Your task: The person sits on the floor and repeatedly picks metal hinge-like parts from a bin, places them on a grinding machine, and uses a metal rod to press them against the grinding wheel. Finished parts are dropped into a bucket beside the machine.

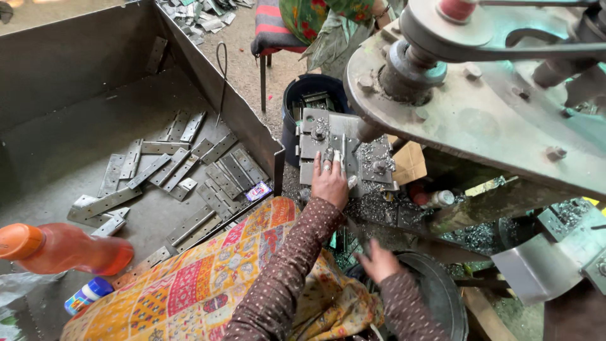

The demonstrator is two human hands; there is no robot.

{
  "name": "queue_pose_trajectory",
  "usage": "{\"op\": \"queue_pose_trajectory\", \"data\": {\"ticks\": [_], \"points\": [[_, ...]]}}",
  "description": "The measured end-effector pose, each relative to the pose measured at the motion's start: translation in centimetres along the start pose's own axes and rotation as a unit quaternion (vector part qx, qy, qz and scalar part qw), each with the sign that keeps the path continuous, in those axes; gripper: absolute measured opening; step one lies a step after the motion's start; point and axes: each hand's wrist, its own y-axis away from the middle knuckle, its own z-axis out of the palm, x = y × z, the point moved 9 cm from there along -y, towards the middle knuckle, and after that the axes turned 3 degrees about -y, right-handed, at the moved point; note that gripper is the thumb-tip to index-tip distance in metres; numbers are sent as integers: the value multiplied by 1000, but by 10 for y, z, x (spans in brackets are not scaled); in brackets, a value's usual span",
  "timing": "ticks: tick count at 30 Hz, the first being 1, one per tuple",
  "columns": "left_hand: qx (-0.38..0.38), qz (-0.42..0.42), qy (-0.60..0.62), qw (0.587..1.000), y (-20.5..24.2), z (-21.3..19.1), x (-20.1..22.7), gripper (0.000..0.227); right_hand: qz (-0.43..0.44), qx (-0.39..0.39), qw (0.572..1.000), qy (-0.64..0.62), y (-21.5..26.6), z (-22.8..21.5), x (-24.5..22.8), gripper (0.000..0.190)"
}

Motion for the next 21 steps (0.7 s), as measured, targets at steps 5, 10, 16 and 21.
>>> {"op": "queue_pose_trajectory", "data": {"ticks": [5,10,16,21], "points": [[40,8,24,999,16,-9,1,28,68,-35,997,25,6,62,26,66],[-55,30,14,998,10,-7,5,32,2,-46,999,28,-14,19,16,70],[-50,19,26,998,-22,2,4,33,14,-25,1000,10,2,6,6,57],[-45,19,33,998,0,-3,5,32,-21,47,999,2,9,38,3,63]]}}
